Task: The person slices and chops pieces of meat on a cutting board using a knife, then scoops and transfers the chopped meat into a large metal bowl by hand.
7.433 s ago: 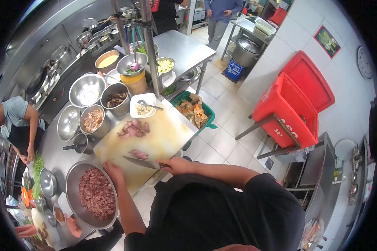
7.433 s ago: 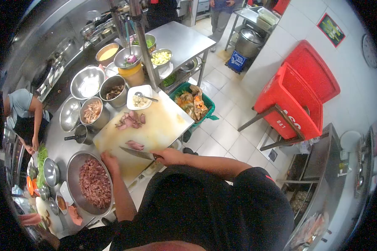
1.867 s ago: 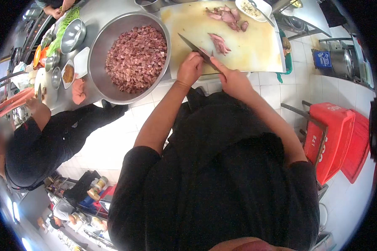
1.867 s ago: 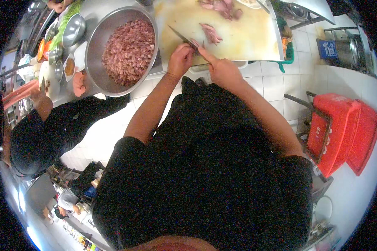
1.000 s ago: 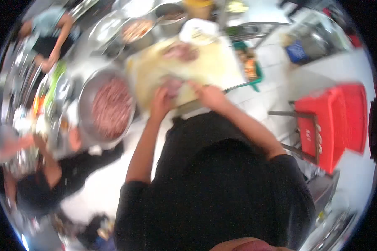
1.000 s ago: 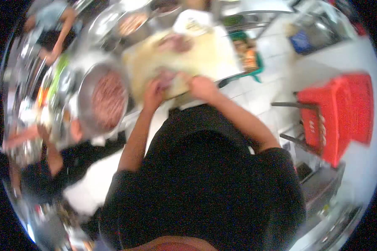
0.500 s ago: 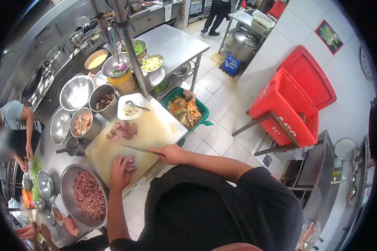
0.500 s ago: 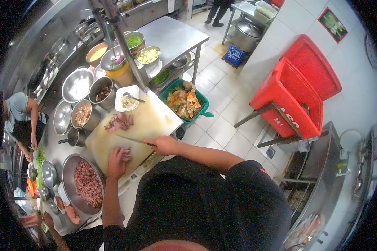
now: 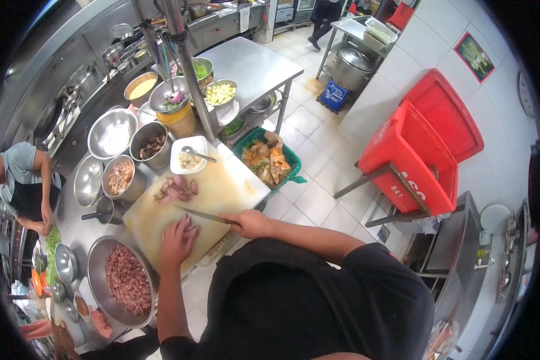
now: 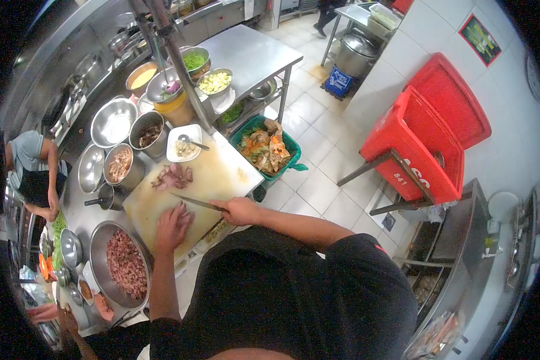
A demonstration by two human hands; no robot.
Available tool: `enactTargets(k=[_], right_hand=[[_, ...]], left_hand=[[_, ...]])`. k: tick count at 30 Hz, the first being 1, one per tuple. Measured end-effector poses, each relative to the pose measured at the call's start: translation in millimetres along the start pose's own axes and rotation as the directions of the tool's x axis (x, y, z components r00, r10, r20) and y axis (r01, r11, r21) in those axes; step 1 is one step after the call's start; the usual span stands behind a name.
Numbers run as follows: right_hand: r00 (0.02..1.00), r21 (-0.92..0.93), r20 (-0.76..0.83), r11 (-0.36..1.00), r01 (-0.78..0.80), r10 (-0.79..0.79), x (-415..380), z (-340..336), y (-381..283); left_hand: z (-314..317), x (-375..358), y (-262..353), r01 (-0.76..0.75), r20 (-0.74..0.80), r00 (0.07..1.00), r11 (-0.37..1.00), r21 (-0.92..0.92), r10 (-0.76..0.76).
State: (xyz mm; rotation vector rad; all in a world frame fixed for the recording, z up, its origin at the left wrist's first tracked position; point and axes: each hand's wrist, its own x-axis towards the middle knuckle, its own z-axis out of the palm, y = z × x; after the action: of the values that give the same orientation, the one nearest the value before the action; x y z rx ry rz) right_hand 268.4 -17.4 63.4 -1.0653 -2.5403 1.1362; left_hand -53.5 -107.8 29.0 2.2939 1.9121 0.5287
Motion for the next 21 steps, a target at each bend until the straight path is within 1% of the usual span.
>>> enactTargets(k=[3, 6, 10, 12, 15, 18, 19, 21], right_hand=[[1.000, -0.002, -0.010, 1.000, 0.003, -0.003, 1.8, 2.0, 0.8], [1.000, -0.007, -0.011, 1.000, 0.017, -0.017, 2.3, 4.7, 0.8], [0.999, -0.030, 0.047, 0.999, -0.013, 0.014, 3.0, -3.1, -8.4], [0.999, -0.042, 0.033, 0.999, -0.003, 0.005, 5.0, 1.2, -5.6], [1.000, -0.041, 0.030, 0.999, 0.006, -0.005, 8.7, 5.3, -4.2], [0.998, -0.082, 0.061, 0.997, 0.005, 0.000, 11.0, 0.5, -13.2], [0.997, -0.102, 0.079, 0.995, 0.005, 0.003, 11.7, -0.3, -16.4], [0.998, -0.157, 0.065, 0.987, 0.021, -0.011, 15.0, 4.6, -14.0]], left_hand=[[2.7, 3.0, 7.0, 0.070, -0.014, 0.997, 0.997, 0.016, -0.069], [10.7, 3.8, 12.0, 0.107, -0.086, 0.991, 0.994, 0.018, -0.105], [20.3, 4.0, 17.0, 0.209, -0.090, 0.975, 0.976, 0.059, -0.203], [27.4, 2.8, 18.1, 0.249, -0.108, 0.965, 0.964, 0.092, -0.239], [36.8, 0.4, 17.3, 0.247, -0.175, 0.956, 0.967, 0.059, -0.234], [38.5, -0.4, 21.0, 0.300, -0.171, 0.943, 0.951, 0.074, -0.284], [38.4, -1.2, 24.2, 0.321, -0.210, 0.931, 0.944, 0.074, -0.300], [39.0, 0.6, 34.9, 0.374, -0.282, 0.897, 0.924, 0.073, -0.341]])
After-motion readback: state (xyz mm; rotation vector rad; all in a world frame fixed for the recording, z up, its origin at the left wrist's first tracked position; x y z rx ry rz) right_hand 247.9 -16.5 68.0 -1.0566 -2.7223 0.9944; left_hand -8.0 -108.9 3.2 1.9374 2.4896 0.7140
